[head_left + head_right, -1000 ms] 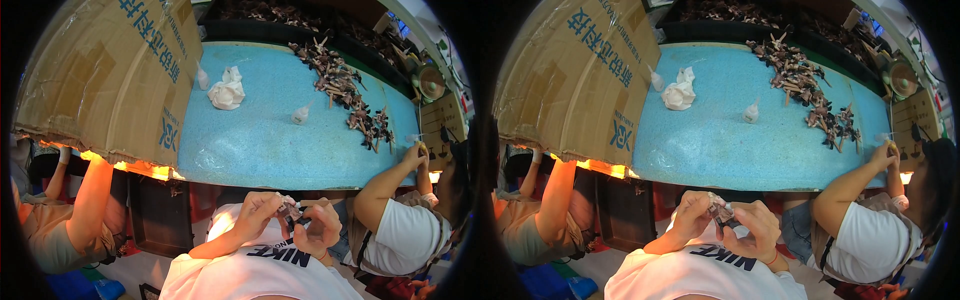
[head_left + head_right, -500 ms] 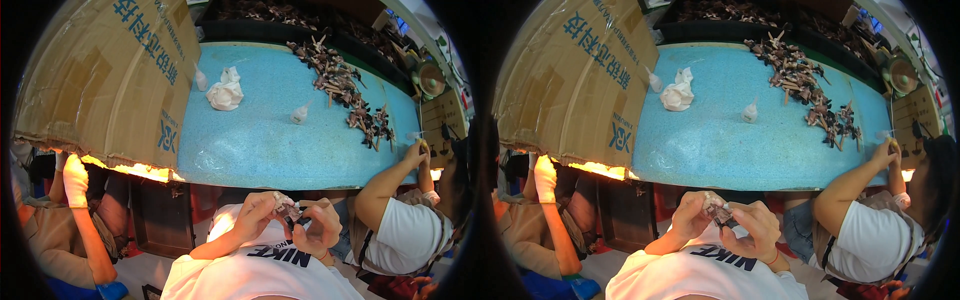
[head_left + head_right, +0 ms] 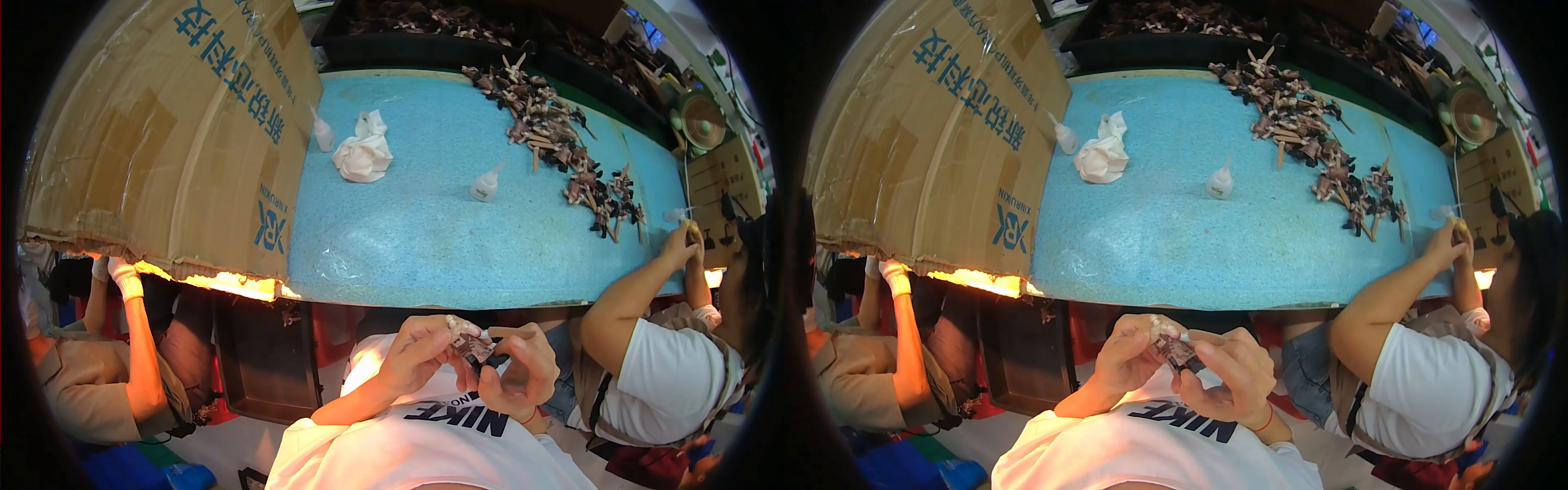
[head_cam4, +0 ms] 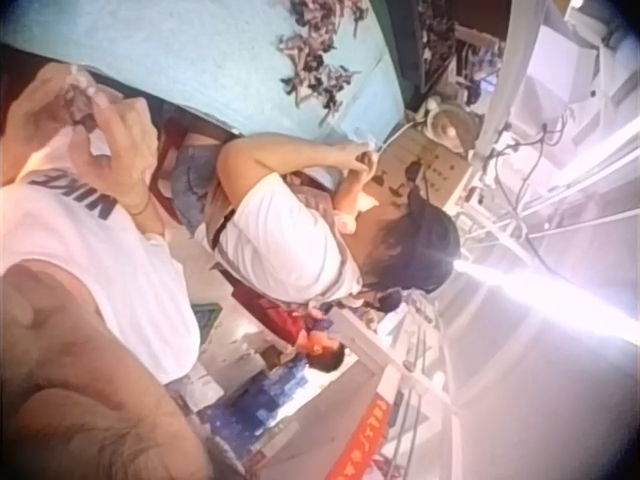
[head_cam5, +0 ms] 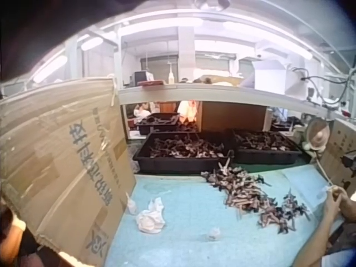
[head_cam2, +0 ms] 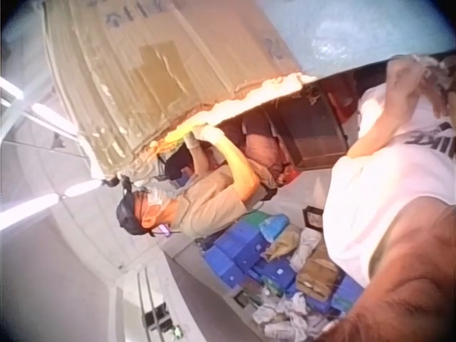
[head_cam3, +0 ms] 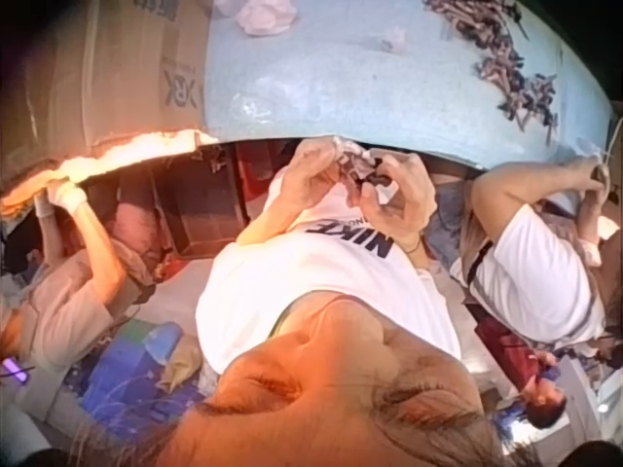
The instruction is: The person retrieves figurine parts from a lit box, applies glue from a squeeze bottle onto the components, and attaches pieces together by hand before placing the glue bottle on a shelf.
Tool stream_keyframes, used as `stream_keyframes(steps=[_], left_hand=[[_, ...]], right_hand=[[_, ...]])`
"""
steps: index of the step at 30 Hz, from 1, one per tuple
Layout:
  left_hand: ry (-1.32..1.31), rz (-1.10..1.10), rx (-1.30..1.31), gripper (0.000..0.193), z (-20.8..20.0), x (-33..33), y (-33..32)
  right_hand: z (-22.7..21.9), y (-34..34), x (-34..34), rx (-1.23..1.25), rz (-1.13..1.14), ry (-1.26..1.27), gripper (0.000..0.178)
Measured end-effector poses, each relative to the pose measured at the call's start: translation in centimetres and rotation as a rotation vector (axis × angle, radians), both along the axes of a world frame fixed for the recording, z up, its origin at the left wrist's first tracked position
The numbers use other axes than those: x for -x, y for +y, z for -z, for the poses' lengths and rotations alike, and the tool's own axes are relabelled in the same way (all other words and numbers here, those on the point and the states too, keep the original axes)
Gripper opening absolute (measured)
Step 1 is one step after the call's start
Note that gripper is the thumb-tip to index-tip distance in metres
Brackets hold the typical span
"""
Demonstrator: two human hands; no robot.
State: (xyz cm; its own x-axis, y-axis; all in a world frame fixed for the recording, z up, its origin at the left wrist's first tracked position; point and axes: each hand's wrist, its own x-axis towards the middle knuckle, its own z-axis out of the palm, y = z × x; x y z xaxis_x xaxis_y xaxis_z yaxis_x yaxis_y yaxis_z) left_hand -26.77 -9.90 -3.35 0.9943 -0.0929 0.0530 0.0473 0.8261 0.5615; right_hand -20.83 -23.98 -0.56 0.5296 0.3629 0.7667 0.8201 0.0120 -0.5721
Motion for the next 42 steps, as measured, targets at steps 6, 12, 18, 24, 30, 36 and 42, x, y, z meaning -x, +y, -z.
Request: stream_keyframes(steps=[6,12,18,24,30,36,42], left_hand=[[0.077,0.119,0.179,0.036,0.2,0.0,0.0],[0.082,0.146,0.258,0.037,0.6,-0.1,-0.1],[0.087,0.153,0.293,0.036,0.6,-0.1,-0.2],[0.087,0.159,0.296,0.035,0.5,-0.1,-0.1],[0.054,0.154,0.295,0.036,0.7,-0.1,0.0],[0.05,0.102,0.136,0.036,0.2,-0.1,0.2],[-0.026,0.027,-0.113,0.038,-1.0,-0.2,0.3]], right_hand=[[0.1,0.1,-0.1,-0.036,0.004,-0.004,0.043],[0.2,0.0,0.0,-0.025,0.01,0.008,0.043],[0.1,0.3,-0.1,-0.045,0.006,0.0,0.044],[0.0,0.2,0.0,-0.028,0.012,0.006,0.043],[-0.1,0.2,0.0,-0.005,0.014,0.012,0.041],[0.2,-0.1,-0.2,-0.009,0.031,0.017,0.041],[0.9,-0.6,-0.2,0.014,0.044,0.061,0.046]])
